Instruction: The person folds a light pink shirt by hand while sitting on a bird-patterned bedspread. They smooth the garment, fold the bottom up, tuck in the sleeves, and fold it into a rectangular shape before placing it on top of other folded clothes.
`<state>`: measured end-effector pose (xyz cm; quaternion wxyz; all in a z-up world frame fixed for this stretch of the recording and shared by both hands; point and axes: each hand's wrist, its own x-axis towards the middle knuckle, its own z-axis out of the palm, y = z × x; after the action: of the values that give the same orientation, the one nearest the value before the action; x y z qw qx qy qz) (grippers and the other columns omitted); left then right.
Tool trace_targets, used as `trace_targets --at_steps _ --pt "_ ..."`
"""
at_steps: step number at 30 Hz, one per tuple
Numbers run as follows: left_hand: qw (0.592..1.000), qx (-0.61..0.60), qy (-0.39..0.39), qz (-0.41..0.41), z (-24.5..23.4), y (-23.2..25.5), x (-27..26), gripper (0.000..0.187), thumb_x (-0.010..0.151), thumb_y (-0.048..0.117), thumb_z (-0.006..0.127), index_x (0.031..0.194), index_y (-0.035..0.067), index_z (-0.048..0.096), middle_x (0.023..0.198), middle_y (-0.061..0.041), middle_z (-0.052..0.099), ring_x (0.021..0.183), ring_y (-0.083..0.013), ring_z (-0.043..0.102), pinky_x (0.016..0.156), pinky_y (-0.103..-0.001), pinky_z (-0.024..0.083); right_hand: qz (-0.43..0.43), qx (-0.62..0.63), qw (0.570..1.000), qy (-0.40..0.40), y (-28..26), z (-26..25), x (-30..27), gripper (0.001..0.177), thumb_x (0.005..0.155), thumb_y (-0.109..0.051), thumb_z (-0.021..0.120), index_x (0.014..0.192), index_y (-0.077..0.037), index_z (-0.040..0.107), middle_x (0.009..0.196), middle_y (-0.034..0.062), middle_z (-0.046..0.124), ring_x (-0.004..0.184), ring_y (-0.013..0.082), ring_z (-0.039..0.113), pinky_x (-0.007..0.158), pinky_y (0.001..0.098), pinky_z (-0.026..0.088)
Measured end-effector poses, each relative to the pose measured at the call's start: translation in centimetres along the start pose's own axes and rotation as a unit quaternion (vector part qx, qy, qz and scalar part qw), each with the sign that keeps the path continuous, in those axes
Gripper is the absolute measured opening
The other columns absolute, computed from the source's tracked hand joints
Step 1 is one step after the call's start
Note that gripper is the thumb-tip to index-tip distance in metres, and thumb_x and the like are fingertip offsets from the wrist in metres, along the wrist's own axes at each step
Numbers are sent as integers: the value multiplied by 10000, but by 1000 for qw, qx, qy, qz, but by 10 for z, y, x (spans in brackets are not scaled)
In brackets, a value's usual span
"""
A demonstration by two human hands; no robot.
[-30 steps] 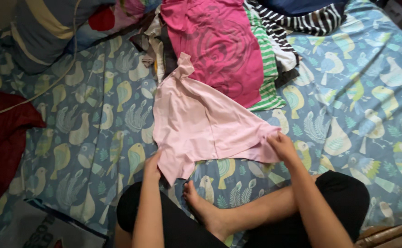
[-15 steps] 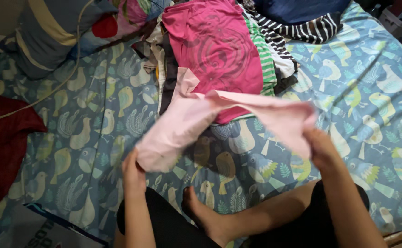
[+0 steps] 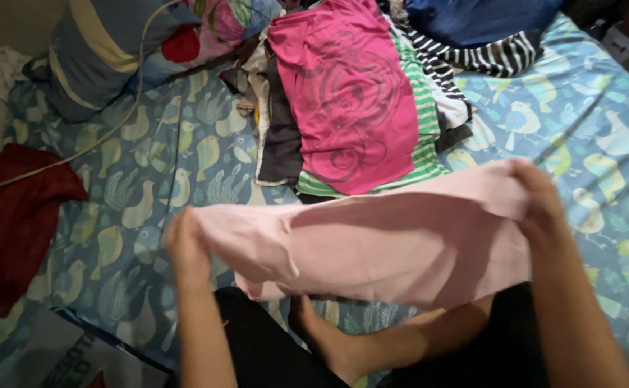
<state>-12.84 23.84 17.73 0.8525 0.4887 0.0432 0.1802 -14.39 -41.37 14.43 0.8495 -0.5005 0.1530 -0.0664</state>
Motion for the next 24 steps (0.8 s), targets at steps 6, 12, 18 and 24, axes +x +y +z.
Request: trace_targets --at_steps 6,12,18,24 --pt "992 106 2 69 53 0 82 197 1069 232 691 964 124 564 888 46 511 807 -73 505 703 -250 432 -119 35 991 -56 -52 29 52 181 1062 -217 631 1175 -77 649 1147 29 678 1069 155 654 1008 327 503" --pt "983 16 -73 170 129 109 70 315 1072 324 647 1256 76 587 1223 -64 643 1204 -200 662 1081 -377 554 -353 21 916 -188 -142 79 -13 291 1197 -282 567 1349 -36 603 1306 85 640 1228 192 590 1132 349 442" --pt "990 126 58 19 54 19 15 333 1025 362 643 1185 73 602 1097 -57 666 1073 -188 668 944 -331 571 -206 -35 978 -28 -23 -18 -2 251 1133 -288 624 1248 -66 619 1134 42 671 1051 179 649 936 349 516" --pt "976 57 62 -199 -59 -143 -16 351 943 301 716 1159 40 624 1118 -91 690 990 -208 692 825 -365 593 -14 -211 975 70 120 -99 34 288 1046 -324 661 1097 -48 725 969 10 721 824 98 643 738 267 522"
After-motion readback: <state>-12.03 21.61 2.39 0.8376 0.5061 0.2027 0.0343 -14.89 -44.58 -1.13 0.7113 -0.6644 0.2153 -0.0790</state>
